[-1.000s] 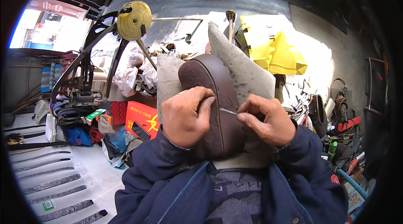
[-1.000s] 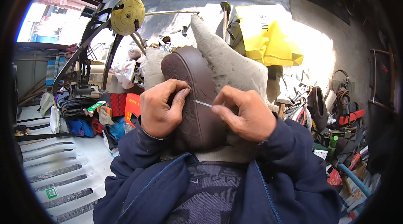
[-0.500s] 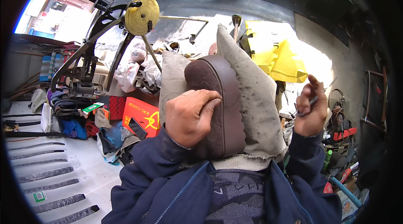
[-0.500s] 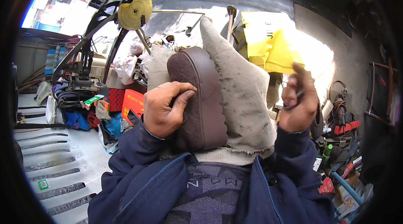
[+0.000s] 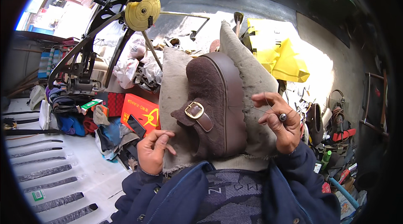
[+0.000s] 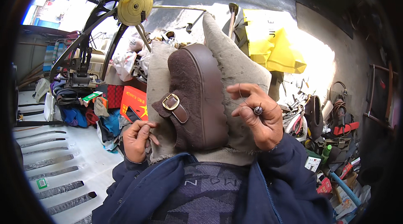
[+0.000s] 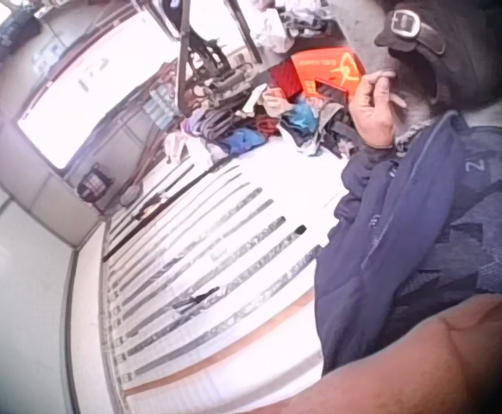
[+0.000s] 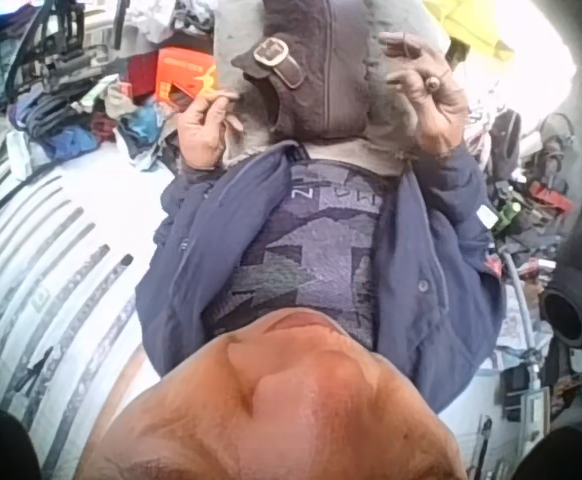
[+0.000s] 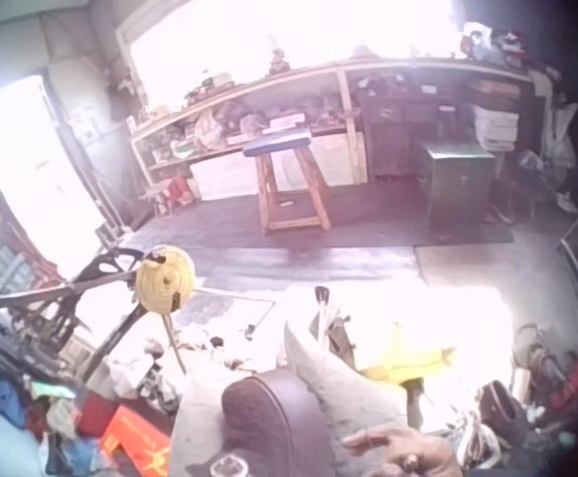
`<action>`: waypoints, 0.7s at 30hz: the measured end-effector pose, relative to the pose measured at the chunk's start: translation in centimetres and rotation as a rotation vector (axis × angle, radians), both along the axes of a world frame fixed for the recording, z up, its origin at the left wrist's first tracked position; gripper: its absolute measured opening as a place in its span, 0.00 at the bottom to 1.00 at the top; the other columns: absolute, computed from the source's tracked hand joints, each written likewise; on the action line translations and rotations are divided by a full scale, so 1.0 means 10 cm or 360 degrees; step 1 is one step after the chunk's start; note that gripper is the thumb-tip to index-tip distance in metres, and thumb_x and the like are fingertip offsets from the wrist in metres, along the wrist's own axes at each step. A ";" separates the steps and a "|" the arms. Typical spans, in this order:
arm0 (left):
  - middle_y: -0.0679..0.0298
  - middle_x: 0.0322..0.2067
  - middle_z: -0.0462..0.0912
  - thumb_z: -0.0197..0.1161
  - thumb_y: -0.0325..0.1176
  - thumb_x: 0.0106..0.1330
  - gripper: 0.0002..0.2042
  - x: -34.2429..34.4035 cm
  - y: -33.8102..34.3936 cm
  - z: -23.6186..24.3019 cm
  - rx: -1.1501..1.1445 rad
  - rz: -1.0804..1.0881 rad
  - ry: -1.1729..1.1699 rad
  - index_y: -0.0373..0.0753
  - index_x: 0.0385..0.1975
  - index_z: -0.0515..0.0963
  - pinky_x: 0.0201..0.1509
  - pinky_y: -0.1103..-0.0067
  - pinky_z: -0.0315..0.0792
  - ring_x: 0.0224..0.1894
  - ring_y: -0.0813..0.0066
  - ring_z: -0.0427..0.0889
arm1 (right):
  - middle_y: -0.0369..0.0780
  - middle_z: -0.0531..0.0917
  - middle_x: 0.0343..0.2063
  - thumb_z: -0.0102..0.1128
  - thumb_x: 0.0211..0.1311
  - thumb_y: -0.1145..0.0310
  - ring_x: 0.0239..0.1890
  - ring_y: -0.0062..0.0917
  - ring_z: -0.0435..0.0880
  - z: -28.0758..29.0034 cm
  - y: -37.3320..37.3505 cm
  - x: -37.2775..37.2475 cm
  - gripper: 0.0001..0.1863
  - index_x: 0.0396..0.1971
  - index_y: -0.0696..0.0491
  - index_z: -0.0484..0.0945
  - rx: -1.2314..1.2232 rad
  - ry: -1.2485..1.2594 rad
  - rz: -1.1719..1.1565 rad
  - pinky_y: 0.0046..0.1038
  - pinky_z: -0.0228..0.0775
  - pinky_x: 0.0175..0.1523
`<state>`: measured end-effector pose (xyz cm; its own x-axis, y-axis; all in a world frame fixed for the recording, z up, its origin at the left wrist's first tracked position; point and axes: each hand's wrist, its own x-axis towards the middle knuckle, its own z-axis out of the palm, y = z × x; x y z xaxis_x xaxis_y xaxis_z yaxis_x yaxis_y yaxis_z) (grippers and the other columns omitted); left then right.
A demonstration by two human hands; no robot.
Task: The person stitches the side seam of a brown boot using a needle and thread. They repeatedly insert the needle, pull the thread through, and tighten the stitches along the seam while holding the boot steady on a padded rest.
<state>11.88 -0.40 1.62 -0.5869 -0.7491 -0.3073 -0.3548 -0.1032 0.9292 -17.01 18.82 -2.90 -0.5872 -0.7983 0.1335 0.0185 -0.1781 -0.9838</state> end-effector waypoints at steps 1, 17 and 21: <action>0.57 0.39 0.89 0.61 0.29 0.78 0.09 -0.01 0.05 -0.03 -0.0101 -0.0004 -0.0146 0.29 0.44 0.84 0.31 0.80 0.76 0.29 0.77 0.85 | 0.51 0.87 0.46 0.58 0.77 0.62 0.39 0.30 0.85 -0.03 -0.09 0.04 0.15 0.33 0.57 0.82 -0.0152 -0.0043 -0.0022 0.28 0.75 0.49; 0.57 0.27 0.84 0.63 0.31 0.73 0.08 0.99 -0.44 -0.29 -0.1429 -0.0098 -0.0646 0.35 0.33 0.81 0.35 0.70 0.74 0.28 0.57 0.84 | 0.32 0.67 0.17 0.55 0.79 0.58 0.22 0.20 0.66 -0.14 -0.36 0.23 0.16 0.32 0.54 0.77 -0.0088 -0.1328 0.0120 0.24 0.60 0.27; 0.54 0.38 0.83 0.54 0.38 0.82 0.14 0.82 -0.38 -0.24 -0.0392 0.0408 0.0524 0.37 0.33 0.69 0.57 0.66 0.77 0.42 0.62 0.85 | 0.37 0.80 0.22 0.64 0.75 0.65 0.25 0.22 0.78 0.01 -0.43 0.25 0.11 0.36 0.58 0.80 0.0225 -0.0536 -0.0196 0.25 0.71 0.34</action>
